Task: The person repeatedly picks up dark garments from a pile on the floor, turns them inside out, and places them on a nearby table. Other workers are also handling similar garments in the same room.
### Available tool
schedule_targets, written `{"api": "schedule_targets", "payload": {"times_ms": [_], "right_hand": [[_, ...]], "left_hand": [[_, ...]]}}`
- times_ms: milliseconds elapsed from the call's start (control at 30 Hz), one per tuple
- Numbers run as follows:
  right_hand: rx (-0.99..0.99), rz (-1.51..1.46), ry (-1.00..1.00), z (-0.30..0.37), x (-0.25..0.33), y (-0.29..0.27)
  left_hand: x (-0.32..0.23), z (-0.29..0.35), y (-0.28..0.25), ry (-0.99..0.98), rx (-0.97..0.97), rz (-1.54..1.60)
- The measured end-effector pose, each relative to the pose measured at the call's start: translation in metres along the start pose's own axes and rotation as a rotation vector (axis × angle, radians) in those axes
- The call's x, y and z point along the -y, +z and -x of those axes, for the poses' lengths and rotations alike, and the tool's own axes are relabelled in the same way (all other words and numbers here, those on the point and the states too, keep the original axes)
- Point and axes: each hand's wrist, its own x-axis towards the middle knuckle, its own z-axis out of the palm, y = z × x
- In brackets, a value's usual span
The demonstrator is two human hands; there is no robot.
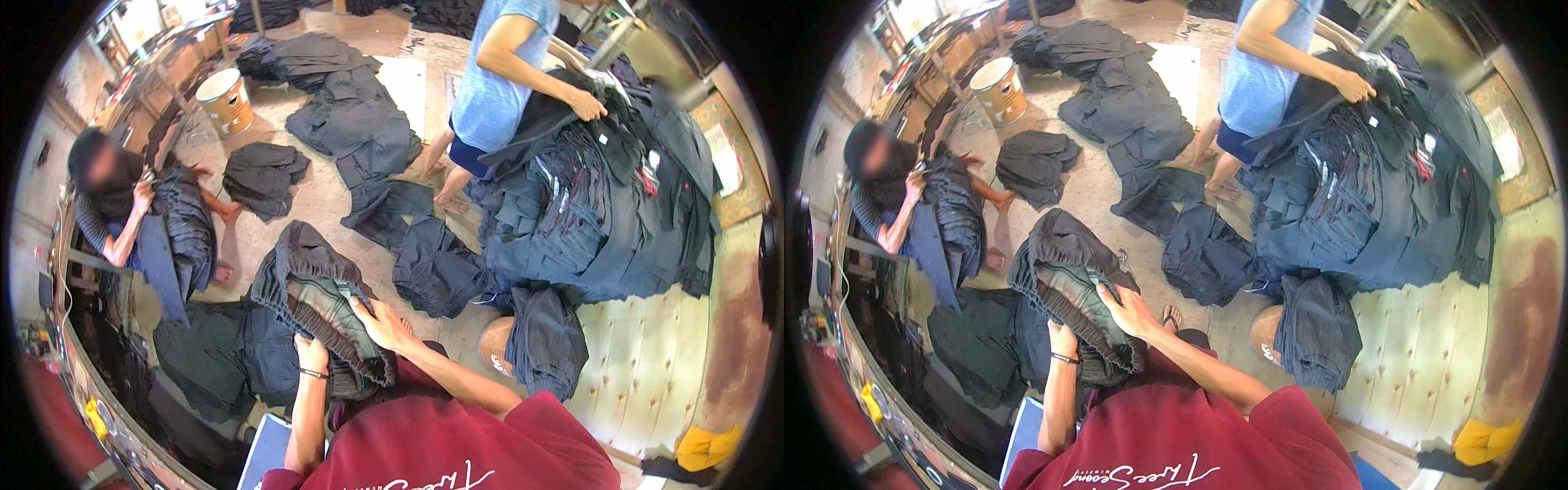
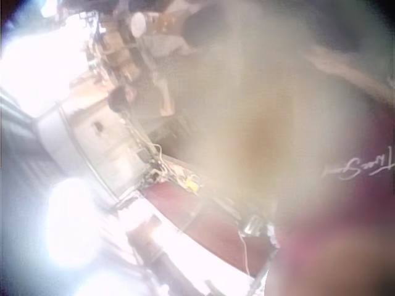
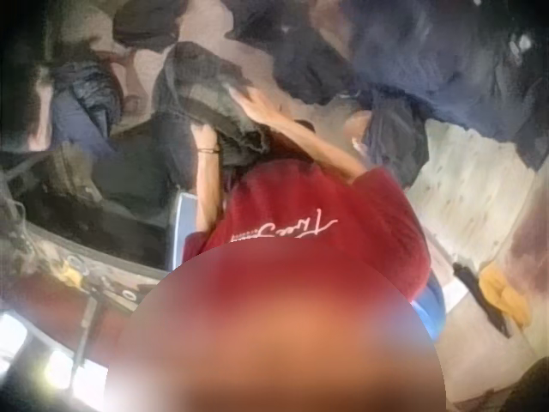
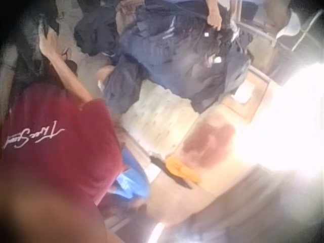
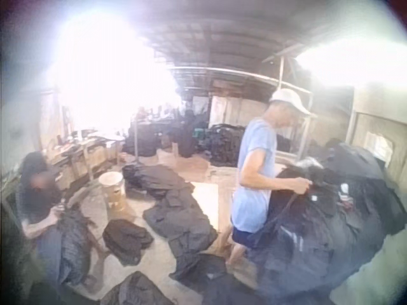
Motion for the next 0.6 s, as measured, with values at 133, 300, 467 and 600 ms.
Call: {"api": "schedule_targets", "payload": {"times_ms": [133, 300, 467, 600], "right_hand": [[0.074, -0.210, 0.131, -0.015, -0.021, -0.025], [-0.103, -0.168, 0.127, -0.029, -0.051, -0.072], [-0.228, 0.060, 0.005, -0.001, -0.059, -0.178], [-0.512, 0.486, 0.008, 0.072, -0.052, -0.267]], "left_hand": [[0.008, -0.007, -0.010, -0.101, -0.133, 0.099], [-0.010, 0.002, -0.001, -0.174, -0.133, 0.087], [-0.014, 0.000, -0.003, -0.123, -0.198, 0.045], [-0.010, -0.014, -0.009, -0.176, -0.168, 0.103]]}}
